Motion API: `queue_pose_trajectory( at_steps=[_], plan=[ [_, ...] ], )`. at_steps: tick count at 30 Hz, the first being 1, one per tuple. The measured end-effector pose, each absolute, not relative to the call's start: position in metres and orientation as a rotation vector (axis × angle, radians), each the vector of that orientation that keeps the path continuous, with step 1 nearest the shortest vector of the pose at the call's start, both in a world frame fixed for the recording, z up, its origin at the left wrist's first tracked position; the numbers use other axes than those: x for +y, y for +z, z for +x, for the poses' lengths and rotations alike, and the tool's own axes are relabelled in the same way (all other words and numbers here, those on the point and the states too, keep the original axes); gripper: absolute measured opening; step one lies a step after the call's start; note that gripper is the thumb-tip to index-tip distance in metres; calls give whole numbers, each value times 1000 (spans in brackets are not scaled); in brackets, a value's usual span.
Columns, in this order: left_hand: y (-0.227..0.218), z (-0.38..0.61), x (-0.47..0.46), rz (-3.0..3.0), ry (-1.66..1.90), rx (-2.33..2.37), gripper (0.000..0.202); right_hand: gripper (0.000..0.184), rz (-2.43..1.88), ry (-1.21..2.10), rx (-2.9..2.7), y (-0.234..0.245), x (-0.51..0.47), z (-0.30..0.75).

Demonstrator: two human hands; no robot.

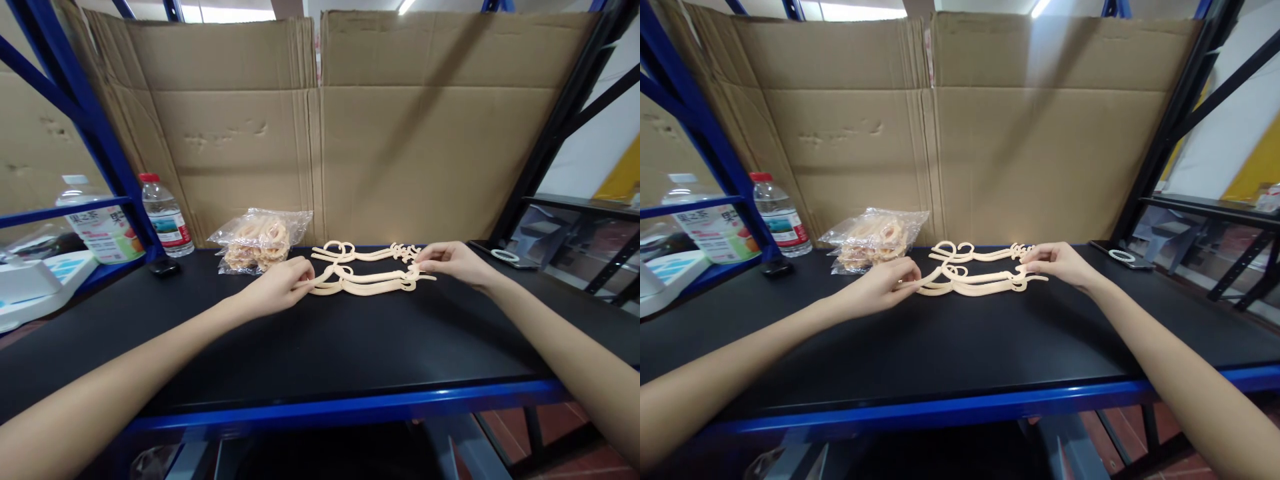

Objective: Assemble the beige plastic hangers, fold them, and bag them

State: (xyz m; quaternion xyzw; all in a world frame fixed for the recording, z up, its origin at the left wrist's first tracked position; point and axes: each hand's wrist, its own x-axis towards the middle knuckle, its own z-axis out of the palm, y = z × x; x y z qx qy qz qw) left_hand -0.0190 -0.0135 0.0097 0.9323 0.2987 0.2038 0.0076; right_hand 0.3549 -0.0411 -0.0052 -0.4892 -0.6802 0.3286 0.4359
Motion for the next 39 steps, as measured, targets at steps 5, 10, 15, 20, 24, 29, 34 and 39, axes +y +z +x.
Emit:
queue_pose_trajectory(
  at_steps=[5, 10, 15, 20, 24, 29, 34, 39],
  plan=[
    [9, -19, -21, 3048, 318, 868, 5, 26, -1274, 729, -2178, -2, -42, 361],
    [4, -17, -20, 3091, 191, 873, 9, 28, -1384, 601, -2300, -4, -42, 361],
    [0, -18, -14, 3145, 239, 888, 15, 26, -1467, 511, -2291, -8, -39, 362],
    [-7, -19, -6, 3142, 333, 933, 18, 22, -1467, 456, -2300, -13, -35, 361],
    [-13, -21, 1, 3134, 437, 944, 18, 17, -1454, 345, -2298, -18, -31, 360],
    [-18, -23, 6, 3150, 516, 921, 18, 15, -1421, 260, -2270, -24, -25, 362],
    [-18, -22, 4, 3153, 543, 886, 18, 18, -1405, 216, -2286, -22, -27, 363],
    [-11, -20, -1, 3205, 535, 900, 17, 23, -1440, 158, -2232, -14, -31, 367]
  ],
)
